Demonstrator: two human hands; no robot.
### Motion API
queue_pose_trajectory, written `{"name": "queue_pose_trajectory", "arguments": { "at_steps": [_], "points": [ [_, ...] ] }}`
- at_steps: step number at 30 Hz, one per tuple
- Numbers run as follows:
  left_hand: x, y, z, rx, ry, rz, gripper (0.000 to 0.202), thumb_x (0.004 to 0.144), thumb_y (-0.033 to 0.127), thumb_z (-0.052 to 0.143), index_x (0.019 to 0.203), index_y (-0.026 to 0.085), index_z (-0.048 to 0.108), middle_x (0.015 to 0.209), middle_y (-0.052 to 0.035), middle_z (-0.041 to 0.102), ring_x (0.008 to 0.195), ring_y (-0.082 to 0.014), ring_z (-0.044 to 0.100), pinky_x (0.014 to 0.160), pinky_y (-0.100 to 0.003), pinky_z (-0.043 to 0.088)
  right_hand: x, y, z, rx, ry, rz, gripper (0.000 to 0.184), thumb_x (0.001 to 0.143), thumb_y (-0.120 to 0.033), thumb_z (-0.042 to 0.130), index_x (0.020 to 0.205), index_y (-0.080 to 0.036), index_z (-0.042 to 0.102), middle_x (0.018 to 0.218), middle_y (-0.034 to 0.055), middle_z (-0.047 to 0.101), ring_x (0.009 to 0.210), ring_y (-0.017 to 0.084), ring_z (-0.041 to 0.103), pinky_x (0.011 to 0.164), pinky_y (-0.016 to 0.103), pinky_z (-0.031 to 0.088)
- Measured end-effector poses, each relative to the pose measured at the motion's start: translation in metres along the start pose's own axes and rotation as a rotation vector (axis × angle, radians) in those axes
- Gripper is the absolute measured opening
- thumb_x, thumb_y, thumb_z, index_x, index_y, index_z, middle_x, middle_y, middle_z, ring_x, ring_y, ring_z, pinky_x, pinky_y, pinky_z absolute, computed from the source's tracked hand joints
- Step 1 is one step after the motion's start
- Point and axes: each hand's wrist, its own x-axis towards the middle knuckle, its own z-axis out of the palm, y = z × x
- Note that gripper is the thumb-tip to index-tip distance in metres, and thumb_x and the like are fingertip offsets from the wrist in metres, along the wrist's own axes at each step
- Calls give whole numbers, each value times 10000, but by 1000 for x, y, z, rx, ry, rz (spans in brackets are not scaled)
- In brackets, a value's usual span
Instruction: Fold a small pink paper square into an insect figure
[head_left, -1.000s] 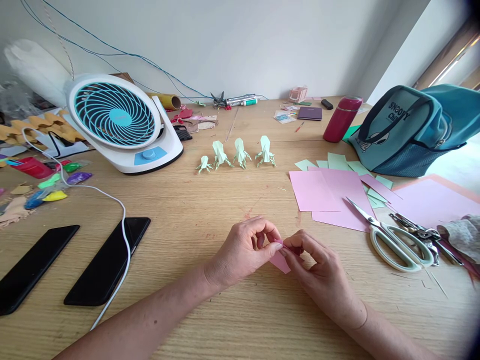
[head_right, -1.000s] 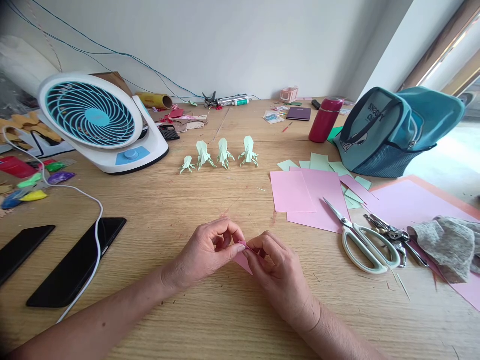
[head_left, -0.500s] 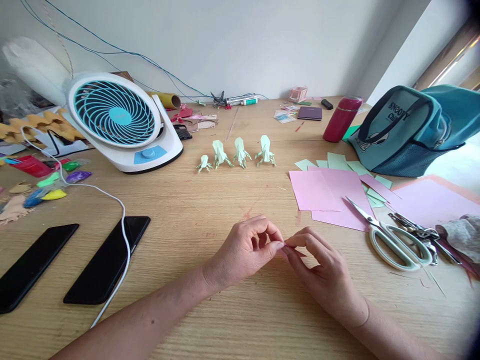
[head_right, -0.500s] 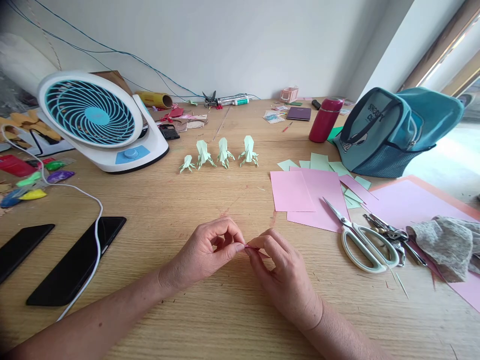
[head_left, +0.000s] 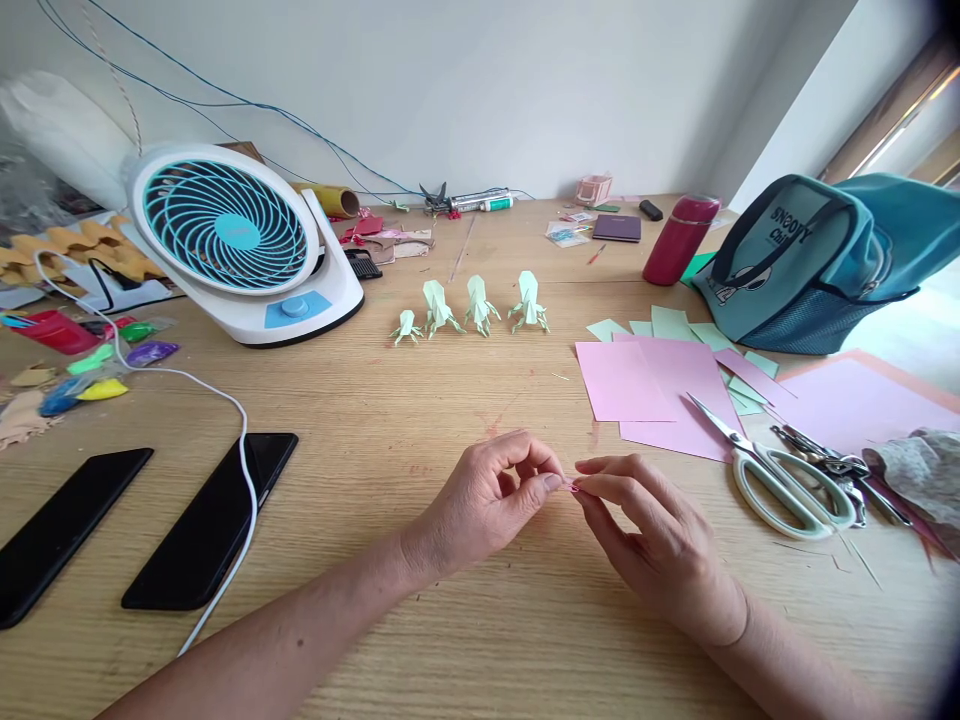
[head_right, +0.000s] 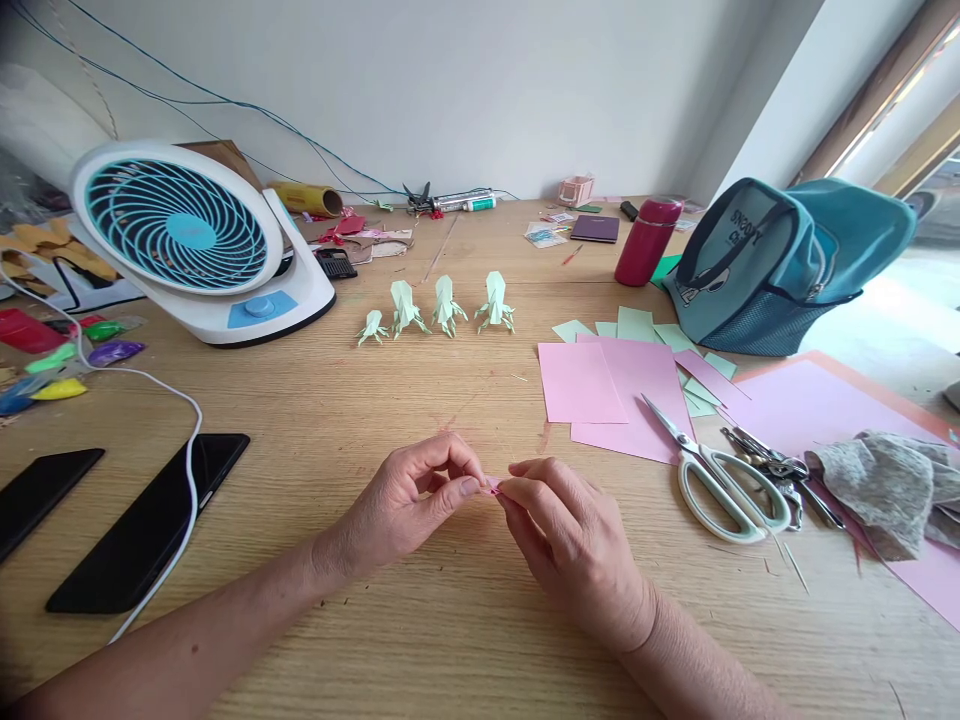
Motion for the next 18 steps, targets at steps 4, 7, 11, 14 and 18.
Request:
{"name": "queue_pose_trajectory", "arguments": {
  "at_steps": [4,7,11,14,18],
  "points": [
    [0,0,1,-46,-37,-29,151,931,275,592,859,154,646,807,-22,649,731,-116,570,589,-199,426,1,1,-4,-29,-50,-62,296,917,-17,573,1144,-206,585,920,80,659,975,211,672,794,340,573],
    [1,1,1,-85,-56,-42,115,912,253,615,864,153,644,815,-21,645,710,-108,568,581,-195,429,2,1,-5,-27,-54,-65,288,924,-28,558,1134,-224,590,923,77,665,951,207,677,786,344,580],
    [1,0,-1,-122,-95,-11,102,900,249,644,858,155,644,814,-22,631,746,-118,586,598,-196,443,2,0,-5,1,-32,-48,286,919,-17,566,1117,-223,585,937,77,656,908,191,670,749,329,574],
    [1,-1,-3,-105,-119,16,86,906,230,645,860,157,647,848,-35,646,792,-129,609,612,-197,448,1,0,-3,9,-35,-30,282,905,-3,586,1099,-208,580,946,79,645,877,184,662,727,321,559],
    [1,-5,-5,-45,-110,87,64,909,200,647,866,156,667,866,-39,658,790,-122,617,621,-195,456,-1,0,-2,5,-39,-7,277,899,-5,596,1088,-207,578,934,74,634,841,184,652,699,322,541]
  ]
}}
